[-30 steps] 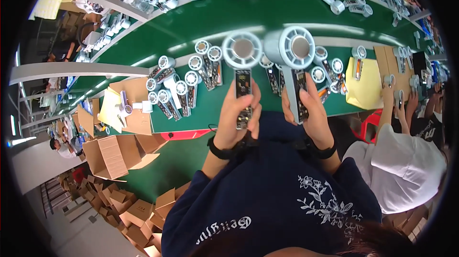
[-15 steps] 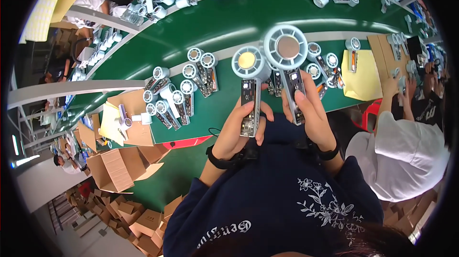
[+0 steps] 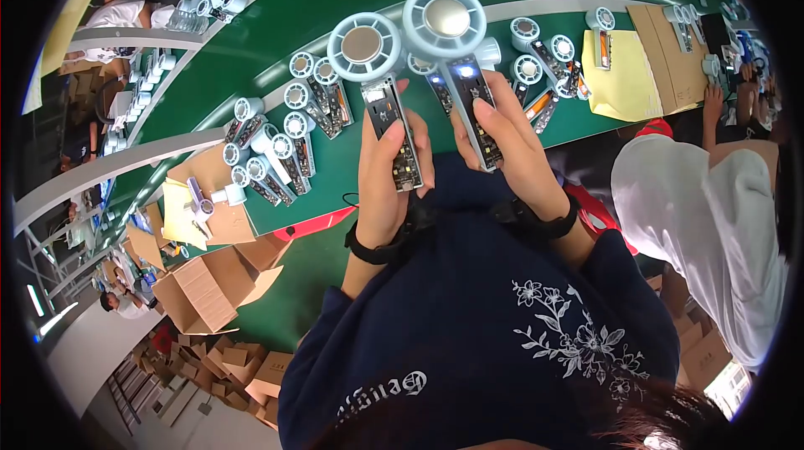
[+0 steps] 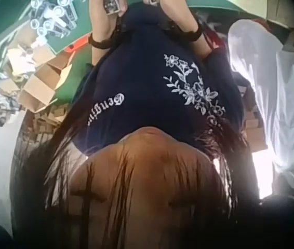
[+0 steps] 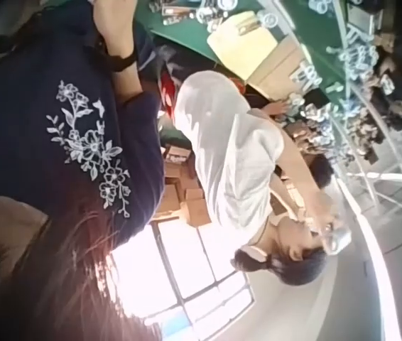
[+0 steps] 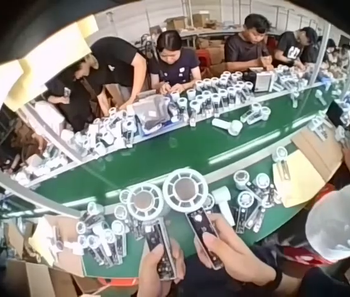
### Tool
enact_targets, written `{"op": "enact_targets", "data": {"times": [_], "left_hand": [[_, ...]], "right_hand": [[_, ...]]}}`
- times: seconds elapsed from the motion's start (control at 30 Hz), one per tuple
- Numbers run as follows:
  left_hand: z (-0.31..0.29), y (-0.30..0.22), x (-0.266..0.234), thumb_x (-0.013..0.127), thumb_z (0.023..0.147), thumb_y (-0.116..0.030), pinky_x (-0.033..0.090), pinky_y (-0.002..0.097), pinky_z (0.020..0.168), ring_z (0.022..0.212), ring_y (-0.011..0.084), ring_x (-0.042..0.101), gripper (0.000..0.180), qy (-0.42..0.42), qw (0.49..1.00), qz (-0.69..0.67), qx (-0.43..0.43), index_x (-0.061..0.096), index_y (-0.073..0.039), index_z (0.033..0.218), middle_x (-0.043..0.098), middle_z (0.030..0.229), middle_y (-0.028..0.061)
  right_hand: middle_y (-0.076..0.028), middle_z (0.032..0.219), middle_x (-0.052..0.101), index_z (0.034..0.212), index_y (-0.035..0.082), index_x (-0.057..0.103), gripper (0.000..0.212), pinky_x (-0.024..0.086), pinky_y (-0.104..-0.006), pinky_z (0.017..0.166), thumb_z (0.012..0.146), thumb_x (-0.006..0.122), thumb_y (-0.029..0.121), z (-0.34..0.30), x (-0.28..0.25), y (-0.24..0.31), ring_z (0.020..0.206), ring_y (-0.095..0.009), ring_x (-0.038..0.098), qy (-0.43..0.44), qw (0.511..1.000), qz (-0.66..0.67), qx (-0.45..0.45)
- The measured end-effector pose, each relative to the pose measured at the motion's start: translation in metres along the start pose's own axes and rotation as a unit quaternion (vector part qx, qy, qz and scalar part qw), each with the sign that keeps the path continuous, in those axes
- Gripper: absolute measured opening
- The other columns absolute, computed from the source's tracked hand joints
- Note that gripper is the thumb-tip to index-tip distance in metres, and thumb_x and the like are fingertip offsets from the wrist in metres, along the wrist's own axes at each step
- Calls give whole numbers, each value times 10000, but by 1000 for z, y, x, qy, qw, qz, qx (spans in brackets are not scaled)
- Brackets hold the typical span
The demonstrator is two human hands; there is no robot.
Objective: The person picks up two handheld fans from a conveyor belt, presses buttons on their handles to test the blades and digital displays, and then places them back. This process is repeated with another pair of fans.
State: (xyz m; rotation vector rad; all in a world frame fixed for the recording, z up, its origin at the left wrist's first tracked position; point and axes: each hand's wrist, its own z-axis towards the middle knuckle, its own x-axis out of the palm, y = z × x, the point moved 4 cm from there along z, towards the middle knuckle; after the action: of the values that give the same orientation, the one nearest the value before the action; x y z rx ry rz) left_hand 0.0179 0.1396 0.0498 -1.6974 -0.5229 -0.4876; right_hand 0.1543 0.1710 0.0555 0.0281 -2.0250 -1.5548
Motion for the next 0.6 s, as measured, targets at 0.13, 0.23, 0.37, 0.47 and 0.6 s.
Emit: {"op": "enact_targets", "data": {"times": [0.13,0.23,0.37,0.47,0.6], "left_hand": [[-4,-1,0,428,923,-266,366,204,365,445,117,486,534,-43,997,59,28,250,5,1347,499,771,82],[-6,-3,4,439,919,-272,374,203,374,446,121,488,548,-43,995,65,65,246,6,1350,502,770,86],[-7,0,3,454,912,-288,381,203,384,451,125,491,571,-27,996,11,81,243,7,1353,501,770,88],[-7,3,2,461,909,-304,384,202,387,456,124,494,586,-21,995,20,98,242,9,1354,501,769,89],[-8,1,2,455,907,-307,385,202,387,461,123,496,592,-21,993,53,103,238,14,1355,500,766,89]], "right_hand": [[-68,824,497,1279,19,320,373,344,-210,490,960,358,210,2,4,-2,558,-91,459,16,1000,-3,16],[-69,819,492,1279,13,313,392,345,-218,493,949,373,216,0,6,-1,557,-98,457,29,1000,10,7],[-72,816,487,1283,4,303,413,350,-227,500,941,381,221,-1,8,0,557,-107,455,37,999,23,9],[-75,815,484,1279,-1,305,421,354,-231,506,940,382,236,-3,11,-3,554,-111,453,37,999,18,-2],[-75,811,486,1265,-6,318,428,351,-229,500,939,382,265,-3,11,-3,542,-109,448,40,999,6,-16]]}}
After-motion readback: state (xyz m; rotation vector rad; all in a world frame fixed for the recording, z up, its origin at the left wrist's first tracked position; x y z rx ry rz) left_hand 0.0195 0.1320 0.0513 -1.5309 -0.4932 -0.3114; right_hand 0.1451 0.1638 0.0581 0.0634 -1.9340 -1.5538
